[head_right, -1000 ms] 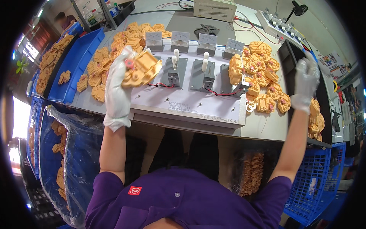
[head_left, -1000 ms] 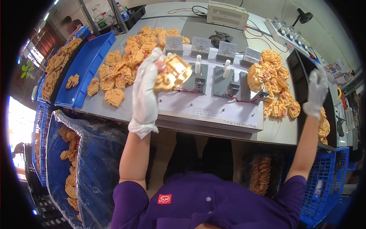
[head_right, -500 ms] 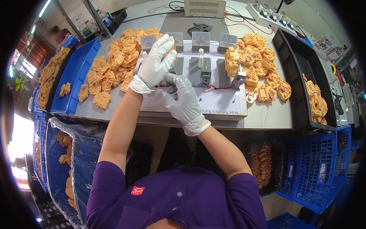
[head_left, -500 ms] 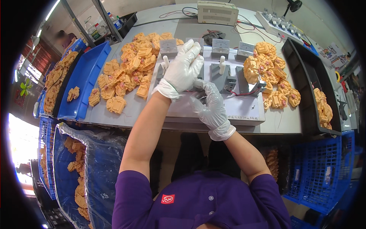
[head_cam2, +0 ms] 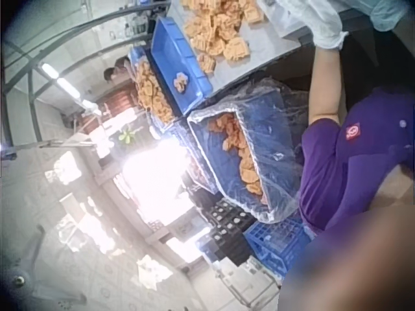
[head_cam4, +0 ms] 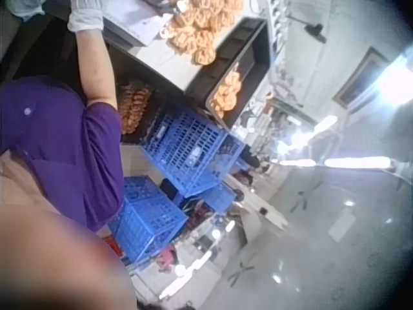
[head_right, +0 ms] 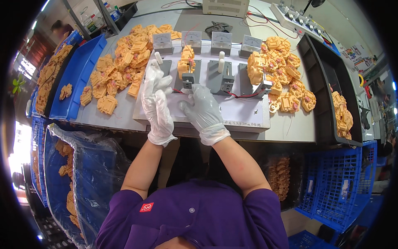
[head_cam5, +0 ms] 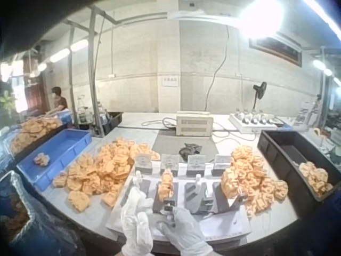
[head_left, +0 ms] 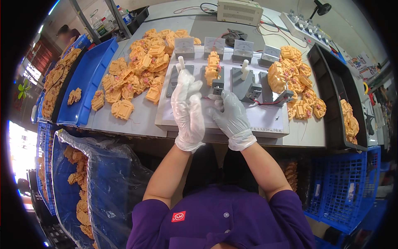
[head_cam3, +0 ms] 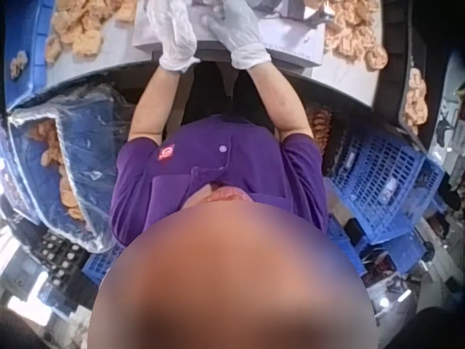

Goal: Testing and inspecting plastic toy components on a factory assembly line fixture.

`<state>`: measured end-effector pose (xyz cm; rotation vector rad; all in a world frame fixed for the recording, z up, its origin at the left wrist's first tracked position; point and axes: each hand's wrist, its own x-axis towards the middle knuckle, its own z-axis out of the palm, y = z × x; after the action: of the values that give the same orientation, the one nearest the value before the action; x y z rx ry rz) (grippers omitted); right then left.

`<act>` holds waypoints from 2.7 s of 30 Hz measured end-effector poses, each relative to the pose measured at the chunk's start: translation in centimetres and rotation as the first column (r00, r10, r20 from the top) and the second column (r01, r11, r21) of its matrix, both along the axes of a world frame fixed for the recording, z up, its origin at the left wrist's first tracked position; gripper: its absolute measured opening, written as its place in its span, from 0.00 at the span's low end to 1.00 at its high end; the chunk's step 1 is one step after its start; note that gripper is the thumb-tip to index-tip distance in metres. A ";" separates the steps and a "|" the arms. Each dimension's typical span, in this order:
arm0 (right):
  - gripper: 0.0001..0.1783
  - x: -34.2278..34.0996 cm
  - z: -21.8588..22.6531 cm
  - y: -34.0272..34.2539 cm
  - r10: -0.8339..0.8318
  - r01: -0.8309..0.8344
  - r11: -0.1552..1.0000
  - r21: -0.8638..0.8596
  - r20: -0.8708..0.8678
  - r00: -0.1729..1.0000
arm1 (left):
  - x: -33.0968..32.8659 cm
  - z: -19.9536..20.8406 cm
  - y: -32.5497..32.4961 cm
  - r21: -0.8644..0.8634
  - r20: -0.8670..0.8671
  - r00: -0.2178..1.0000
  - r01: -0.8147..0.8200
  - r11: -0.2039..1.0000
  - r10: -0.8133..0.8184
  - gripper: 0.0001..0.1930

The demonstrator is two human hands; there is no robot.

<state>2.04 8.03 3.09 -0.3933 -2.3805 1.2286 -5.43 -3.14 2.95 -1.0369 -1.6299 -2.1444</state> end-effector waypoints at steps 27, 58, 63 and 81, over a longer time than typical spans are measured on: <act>0.15 11.4 -2.4 9.8 -0.304 0.427 0.829 0.362 -0.349 0.887 | -7.1 -0.9 -7.9 -0.082 0.008 0.906 -0.422 0.903 0.424 0.15; 0.16 15.2 -1.0 6.6 -0.359 0.437 0.899 0.025 -0.531 0.767 | -7.5 -3.1 -16.8 0.618 0.597 0.717 -0.124 0.776 -0.361 0.24; 0.18 12.1 0.0 2.4 0.189 -0.020 0.905 0.424 -0.361 0.913 | -5.3 -2.2 -20.2 0.826 0.289 0.756 0.113 0.551 -0.588 0.38; 0.27 13.5 -3.2 13.6 -0.223 0.232 0.912 0.337 -0.066 0.973 | 6.4 1.1 5.2 -0.403 -0.211 0.744 0.524 0.750 -0.634 0.34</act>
<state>15.53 21.61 -0.06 -0.5186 -2.3839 0.6925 0.93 2.01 4.00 -2.1480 -1.6536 -1.8751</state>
